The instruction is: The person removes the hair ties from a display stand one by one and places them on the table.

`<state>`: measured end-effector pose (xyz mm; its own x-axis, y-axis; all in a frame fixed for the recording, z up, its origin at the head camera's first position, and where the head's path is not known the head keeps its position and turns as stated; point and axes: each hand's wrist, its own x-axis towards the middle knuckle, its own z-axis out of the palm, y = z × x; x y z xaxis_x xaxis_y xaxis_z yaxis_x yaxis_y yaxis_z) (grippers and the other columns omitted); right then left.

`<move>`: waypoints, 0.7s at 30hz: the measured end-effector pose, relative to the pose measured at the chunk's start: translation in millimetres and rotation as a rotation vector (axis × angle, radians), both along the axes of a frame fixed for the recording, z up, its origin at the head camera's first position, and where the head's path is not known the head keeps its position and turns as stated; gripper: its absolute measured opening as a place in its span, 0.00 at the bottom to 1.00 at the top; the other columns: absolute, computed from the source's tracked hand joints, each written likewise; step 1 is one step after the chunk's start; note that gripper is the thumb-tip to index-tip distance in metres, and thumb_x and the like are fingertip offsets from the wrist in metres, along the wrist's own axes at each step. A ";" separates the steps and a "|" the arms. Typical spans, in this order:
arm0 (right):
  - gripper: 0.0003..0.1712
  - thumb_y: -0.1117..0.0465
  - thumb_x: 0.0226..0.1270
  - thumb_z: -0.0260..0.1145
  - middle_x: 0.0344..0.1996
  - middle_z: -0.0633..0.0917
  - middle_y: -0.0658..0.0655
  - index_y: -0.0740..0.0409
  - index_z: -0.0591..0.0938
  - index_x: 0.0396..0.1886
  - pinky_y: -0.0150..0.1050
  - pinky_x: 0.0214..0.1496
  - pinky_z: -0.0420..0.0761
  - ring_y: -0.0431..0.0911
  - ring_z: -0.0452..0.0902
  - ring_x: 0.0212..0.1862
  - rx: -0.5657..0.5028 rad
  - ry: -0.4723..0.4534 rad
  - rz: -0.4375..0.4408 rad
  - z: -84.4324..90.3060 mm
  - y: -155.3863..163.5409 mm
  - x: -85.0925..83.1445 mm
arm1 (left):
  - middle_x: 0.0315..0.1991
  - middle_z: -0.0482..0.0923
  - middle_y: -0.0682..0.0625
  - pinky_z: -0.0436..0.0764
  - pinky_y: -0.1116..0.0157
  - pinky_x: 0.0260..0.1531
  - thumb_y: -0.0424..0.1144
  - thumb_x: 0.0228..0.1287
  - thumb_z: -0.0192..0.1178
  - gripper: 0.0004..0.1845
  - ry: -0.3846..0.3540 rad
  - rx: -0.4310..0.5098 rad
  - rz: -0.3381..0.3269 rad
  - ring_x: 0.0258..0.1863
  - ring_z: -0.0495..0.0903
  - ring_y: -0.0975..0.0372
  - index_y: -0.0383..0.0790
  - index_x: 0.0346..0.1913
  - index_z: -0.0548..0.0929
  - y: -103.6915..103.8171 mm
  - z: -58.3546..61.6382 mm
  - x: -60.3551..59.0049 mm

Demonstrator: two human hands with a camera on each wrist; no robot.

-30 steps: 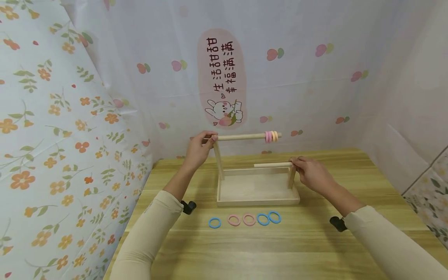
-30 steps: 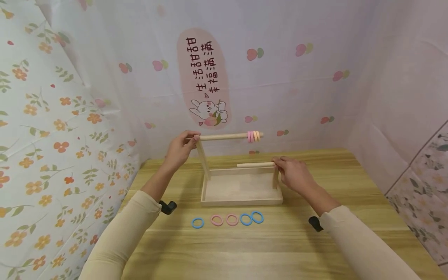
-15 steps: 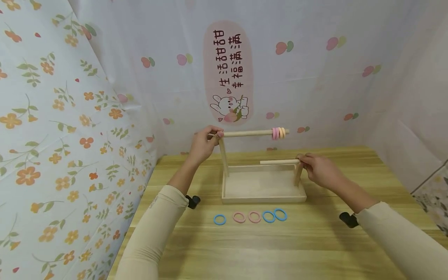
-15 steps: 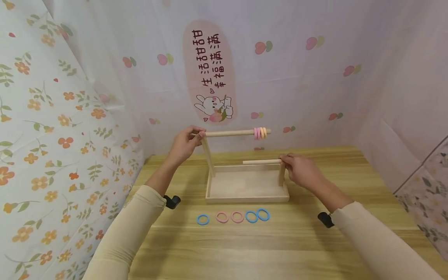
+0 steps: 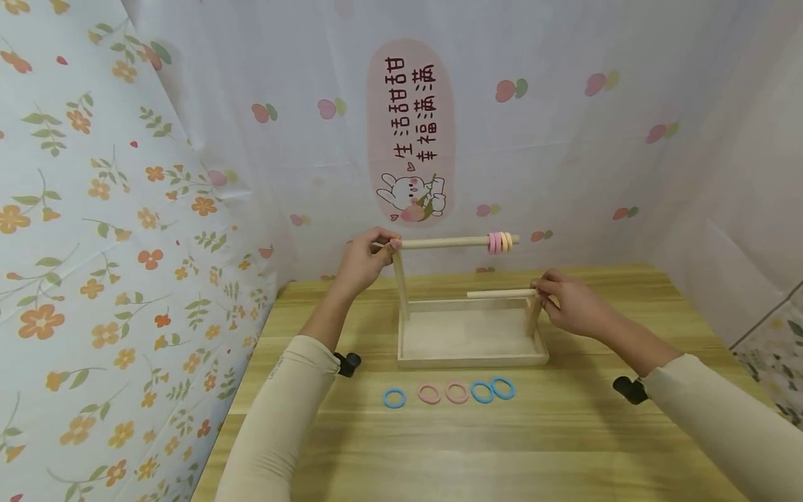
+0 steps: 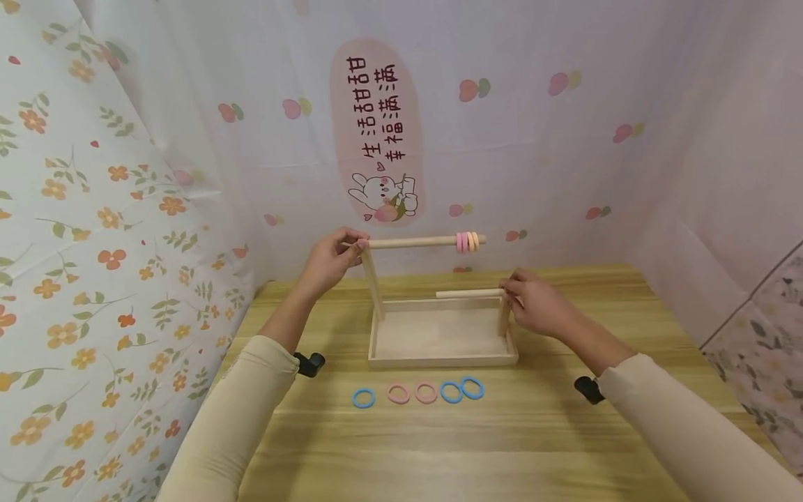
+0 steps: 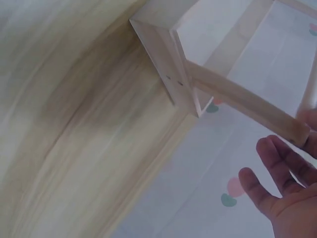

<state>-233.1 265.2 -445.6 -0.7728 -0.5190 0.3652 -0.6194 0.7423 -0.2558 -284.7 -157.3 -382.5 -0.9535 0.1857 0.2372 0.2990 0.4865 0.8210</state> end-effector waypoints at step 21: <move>0.30 0.73 0.71 0.76 0.56 0.86 0.74 0.74 0.79 0.71 0.65 0.44 0.87 0.68 0.88 0.50 -0.149 0.197 -0.005 46.0 -13.5 -30.2 | 0.55 0.88 0.45 0.81 0.62 0.38 0.54 0.83 0.62 0.18 -0.003 -0.027 0.025 0.48 0.90 0.53 0.47 0.61 0.88 4.9 1.1 0.5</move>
